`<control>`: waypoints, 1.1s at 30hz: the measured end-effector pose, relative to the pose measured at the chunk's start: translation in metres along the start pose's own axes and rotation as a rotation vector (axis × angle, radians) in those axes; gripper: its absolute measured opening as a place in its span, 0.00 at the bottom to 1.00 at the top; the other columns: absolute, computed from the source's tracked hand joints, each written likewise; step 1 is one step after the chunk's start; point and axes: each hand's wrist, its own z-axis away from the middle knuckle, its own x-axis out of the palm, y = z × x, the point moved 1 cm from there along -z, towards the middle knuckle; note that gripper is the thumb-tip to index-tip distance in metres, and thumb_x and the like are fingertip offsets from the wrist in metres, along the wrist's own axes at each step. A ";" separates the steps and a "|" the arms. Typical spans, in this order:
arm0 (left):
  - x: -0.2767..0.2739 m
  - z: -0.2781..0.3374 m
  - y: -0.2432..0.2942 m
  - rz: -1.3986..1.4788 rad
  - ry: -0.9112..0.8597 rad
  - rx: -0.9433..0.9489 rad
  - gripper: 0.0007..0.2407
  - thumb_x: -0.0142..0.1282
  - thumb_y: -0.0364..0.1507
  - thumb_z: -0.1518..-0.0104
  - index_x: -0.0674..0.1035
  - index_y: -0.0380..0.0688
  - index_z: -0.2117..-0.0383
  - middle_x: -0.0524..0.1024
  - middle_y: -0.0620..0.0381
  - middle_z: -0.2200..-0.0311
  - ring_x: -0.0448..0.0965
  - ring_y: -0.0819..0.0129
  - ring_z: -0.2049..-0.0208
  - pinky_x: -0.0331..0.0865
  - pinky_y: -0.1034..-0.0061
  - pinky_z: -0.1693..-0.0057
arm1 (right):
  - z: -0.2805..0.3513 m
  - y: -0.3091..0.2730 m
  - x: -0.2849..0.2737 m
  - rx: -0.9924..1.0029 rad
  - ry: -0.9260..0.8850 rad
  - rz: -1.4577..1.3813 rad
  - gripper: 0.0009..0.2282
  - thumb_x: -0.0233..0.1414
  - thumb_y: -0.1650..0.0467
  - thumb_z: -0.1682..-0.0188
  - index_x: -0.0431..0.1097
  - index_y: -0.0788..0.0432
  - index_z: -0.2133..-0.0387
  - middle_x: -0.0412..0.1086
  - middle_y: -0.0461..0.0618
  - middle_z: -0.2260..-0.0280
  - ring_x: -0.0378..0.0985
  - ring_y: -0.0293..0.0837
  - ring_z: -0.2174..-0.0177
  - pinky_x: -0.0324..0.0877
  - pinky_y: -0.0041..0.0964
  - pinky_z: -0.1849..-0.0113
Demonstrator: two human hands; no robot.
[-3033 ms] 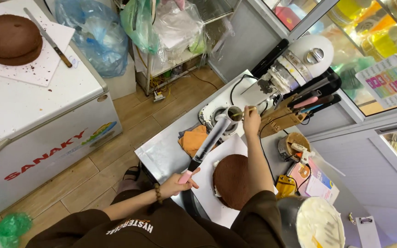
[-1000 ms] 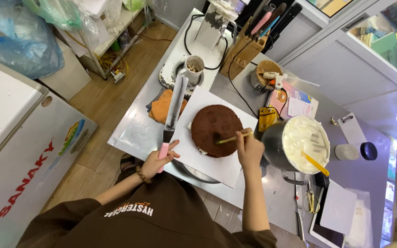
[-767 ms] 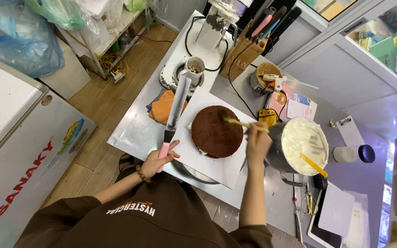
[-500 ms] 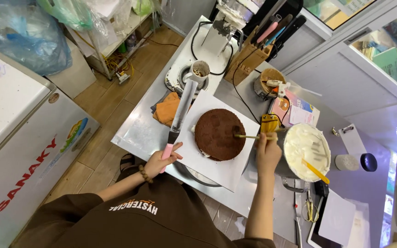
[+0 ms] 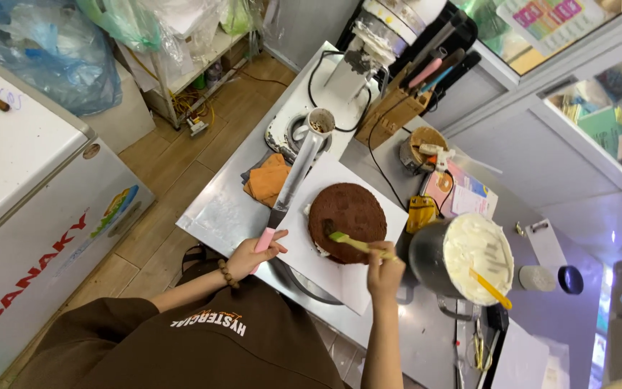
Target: The person spreads white cream from a large metal bowl onto a round chocolate cake layer using a spatula, brushes crumbs off a second layer, places it on top of the frosted layer, and repeats spreading cream and stacking additional cake layers on a board on the worktable.
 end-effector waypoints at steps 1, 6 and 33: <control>-0.002 -0.002 0.001 0.001 0.010 0.006 0.15 0.52 0.37 0.37 0.83 0.35 0.59 0.66 0.51 0.33 0.70 0.64 0.37 0.65 0.71 0.37 | -0.015 -0.001 0.003 -0.010 -0.005 -0.002 0.09 0.47 0.68 0.43 0.70 0.63 0.66 0.73 0.53 0.80 0.78 0.44 0.78 0.70 0.40 0.73; -0.009 0.007 0.005 0.074 0.105 -0.006 0.15 0.53 0.37 0.37 0.83 0.34 0.59 0.75 0.50 0.40 0.75 0.65 0.42 0.67 0.72 0.38 | -0.086 0.012 0.033 0.002 -0.080 0.232 0.11 0.49 0.65 0.42 0.70 0.62 0.65 0.71 0.58 0.80 0.75 0.55 0.78 0.66 0.47 0.74; 0.047 -0.029 0.074 -0.685 -0.392 0.421 0.04 0.64 0.29 0.45 0.84 0.46 0.68 0.77 0.48 0.47 0.73 0.54 0.42 0.66 0.63 0.37 | 0.048 -0.014 0.100 0.234 -0.230 -0.526 0.17 0.44 0.65 0.35 0.68 0.66 0.69 0.71 0.50 0.75 0.72 0.41 0.74 0.68 0.36 0.69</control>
